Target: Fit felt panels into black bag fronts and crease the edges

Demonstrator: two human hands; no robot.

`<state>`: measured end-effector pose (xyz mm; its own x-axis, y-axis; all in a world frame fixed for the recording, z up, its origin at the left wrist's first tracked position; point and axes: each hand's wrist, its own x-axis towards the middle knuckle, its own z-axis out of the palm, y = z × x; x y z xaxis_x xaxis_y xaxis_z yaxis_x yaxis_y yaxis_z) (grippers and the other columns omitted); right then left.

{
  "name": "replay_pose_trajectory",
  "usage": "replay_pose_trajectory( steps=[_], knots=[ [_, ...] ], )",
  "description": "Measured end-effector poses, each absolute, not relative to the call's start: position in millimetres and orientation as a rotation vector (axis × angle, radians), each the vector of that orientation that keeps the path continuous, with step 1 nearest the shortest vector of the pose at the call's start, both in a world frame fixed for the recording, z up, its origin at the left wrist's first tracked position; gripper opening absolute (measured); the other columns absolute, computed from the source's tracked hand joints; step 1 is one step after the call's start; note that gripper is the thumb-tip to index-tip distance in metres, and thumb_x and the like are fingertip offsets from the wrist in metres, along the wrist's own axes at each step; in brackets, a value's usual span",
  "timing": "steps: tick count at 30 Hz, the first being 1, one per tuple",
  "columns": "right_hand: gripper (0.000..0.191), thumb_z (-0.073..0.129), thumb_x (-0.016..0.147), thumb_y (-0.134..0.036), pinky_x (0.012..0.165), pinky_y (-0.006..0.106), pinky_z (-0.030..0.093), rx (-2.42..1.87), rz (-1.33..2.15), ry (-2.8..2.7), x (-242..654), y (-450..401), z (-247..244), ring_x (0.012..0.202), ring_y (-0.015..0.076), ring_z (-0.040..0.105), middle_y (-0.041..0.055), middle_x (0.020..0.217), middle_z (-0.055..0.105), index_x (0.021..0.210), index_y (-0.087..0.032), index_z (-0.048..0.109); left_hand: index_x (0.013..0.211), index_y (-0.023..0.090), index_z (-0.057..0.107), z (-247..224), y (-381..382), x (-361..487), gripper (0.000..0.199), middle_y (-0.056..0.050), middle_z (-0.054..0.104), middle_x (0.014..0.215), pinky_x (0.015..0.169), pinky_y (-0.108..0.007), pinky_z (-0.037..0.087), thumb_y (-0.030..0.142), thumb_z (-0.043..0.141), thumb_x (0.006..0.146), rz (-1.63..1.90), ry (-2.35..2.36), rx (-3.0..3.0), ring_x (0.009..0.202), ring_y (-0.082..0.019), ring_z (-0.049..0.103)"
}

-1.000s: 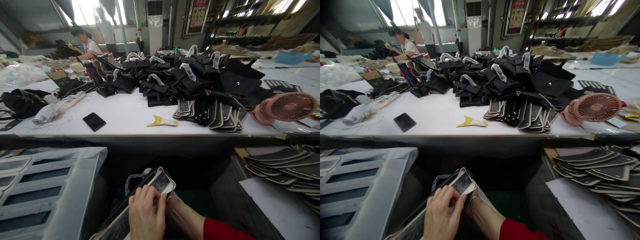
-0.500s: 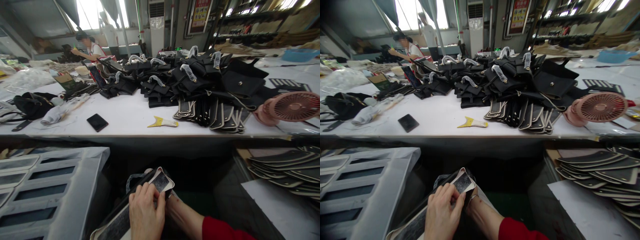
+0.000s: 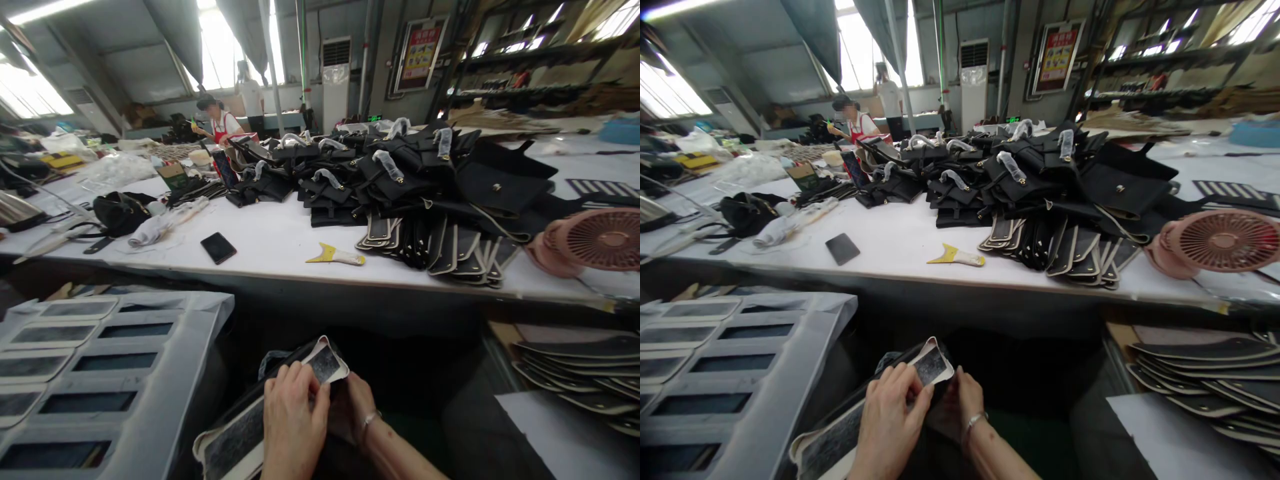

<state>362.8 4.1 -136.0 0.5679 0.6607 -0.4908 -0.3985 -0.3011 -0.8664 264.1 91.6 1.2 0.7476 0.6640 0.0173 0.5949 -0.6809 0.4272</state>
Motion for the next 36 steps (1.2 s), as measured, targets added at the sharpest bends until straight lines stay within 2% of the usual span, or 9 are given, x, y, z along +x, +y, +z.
replay_pose_trajectory(
  steps=[3,5,8,11,15,21,25,30,36],
  knots=[
    [0.043,0.049,0.093,-0.057,0.09,0.042,0.053,-1.672,0.826,-0.327,366,-29,-112,0.098,0.0288,0.065,0.0108,0.099,0.069,0.098,-0.02,0.069,0.069,0.021,0.056,3,90,266,0.02,-0.001,0.061,0.075,0.071,-0.035,0.032,0.02,0.053,0.089,0.247,0.98,2.533,0.08,-0.022,0.057],
    [0.03,0.055,0.094,-0.039,0.103,0.041,0.048,-1.717,0.57,-0.701,363,-50,-92,0.119,0.0299,0.059,0.0092,0.124,0.065,0.118,-0.025,0.067,0.07,0.021,0.056,4,90,266,0.02,-0.002,0.061,0.075,0.072,-0.036,0.031,0.02,0.053,0.089,0.239,0.982,2.52,0.08,-0.022,0.057],
    [0.056,0.054,0.09,-0.014,0.103,0.042,0.051,-1.745,0.039,-1.331,355,-61,-70,0.128,0.0302,0.054,0.0083,0.139,0.058,0.144,-0.027,0.047,0.071,0.021,0.057,3,89,265,0.019,-0.002,0.062,0.076,0.073,-0.036,0.031,0.02,0.052,0.089,0.243,0.984,2.506,0.081,-0.023,0.056],
    [0.072,0.051,0.085,-0.006,0.095,0.043,0.057,-1.809,-0.337,-1.592,353,-52,-62,0.125,0.0325,0.057,0.0132,0.133,0.062,0.153,-0.016,0.03,0.07,0.022,0.056,1,88,262,0.019,-0.002,0.062,0.076,0.072,-0.036,0.032,0.02,0.053,0.089,0.279,0.97,2.507,0.079,-0.023,0.056],
    [0.071,0.044,0.083,-0.006,0.09,0.042,0.058,-1.916,-0.545,-1.742,353,-40,-65,0.12,0.0318,0.06,0.0145,0.129,0.065,0.152,-0.007,0.027,0.072,0.022,0.056,-1,89,260,0.019,-0.003,0.062,0.078,0.072,-0.036,0.032,0.02,0.052,0.09,0.291,0.951,2.513,0.079,-0.023,0.056],
    [0.047,0.041,0.086,-0.004,0.1,0.04,0.048,-1.958,-0.722,-1.752,346,-40,-78,0.132,0.0305,0.05,0.0181,0.127,0.066,0.129,-0.003,0.058,0.083,0.022,0.058,-10,84,255,0.016,-0.001,0.062,0.079,0.077,-0.038,0.031,0.015,0.048,0.092,0.491,0.924,2.51,0.08,-0.023,0.055],
    [0.042,0.039,0.088,-0.005,0.1,0.042,0.047,-1.977,-0.705,-1.793,339,-37,-83,0.134,0.0332,0.045,0.0202,0.127,0.064,0.122,-0.003,0.062,0.078,0.022,0.057,-21,79,242,0.023,-0.003,0.06,0.078,0.076,-0.04,0.03,0.015,0.043,0.095,0.567,0.918,2.585,0.079,-0.025,0.051],
    [0.037,0.039,0.09,-0.005,0.097,0.043,0.048,-1.952,-0.688,-1.716,327,-29,-79,0.125,0.033,0.053,0.0203,0.121,0.066,0.117,-0.001,0.064,0.082,0.023,0.058,-29,79,220,0.017,-0.001,0.059,0.077,0.072,-0.037,0.029,0.018,0.048,0.095,0.584,0.894,2.609,0.075,-0.023,0.05],
    [0.037,0.034,0.094,-0.007,0.091,0.041,0.053,-1.875,-0.715,-1.72,310,-14,-66,0.111,0.0274,0.062,0.0152,0.108,0.071,0.107,-0.005,0.068,0.077,0.022,0.056,-27,80,205,0.02,-0.001,0.059,0.073,0.071,-0.036,0.028,0.017,0.047,0.095,0.645,1.008,2.538,0.072,-0.022,0.051]
  ],
)
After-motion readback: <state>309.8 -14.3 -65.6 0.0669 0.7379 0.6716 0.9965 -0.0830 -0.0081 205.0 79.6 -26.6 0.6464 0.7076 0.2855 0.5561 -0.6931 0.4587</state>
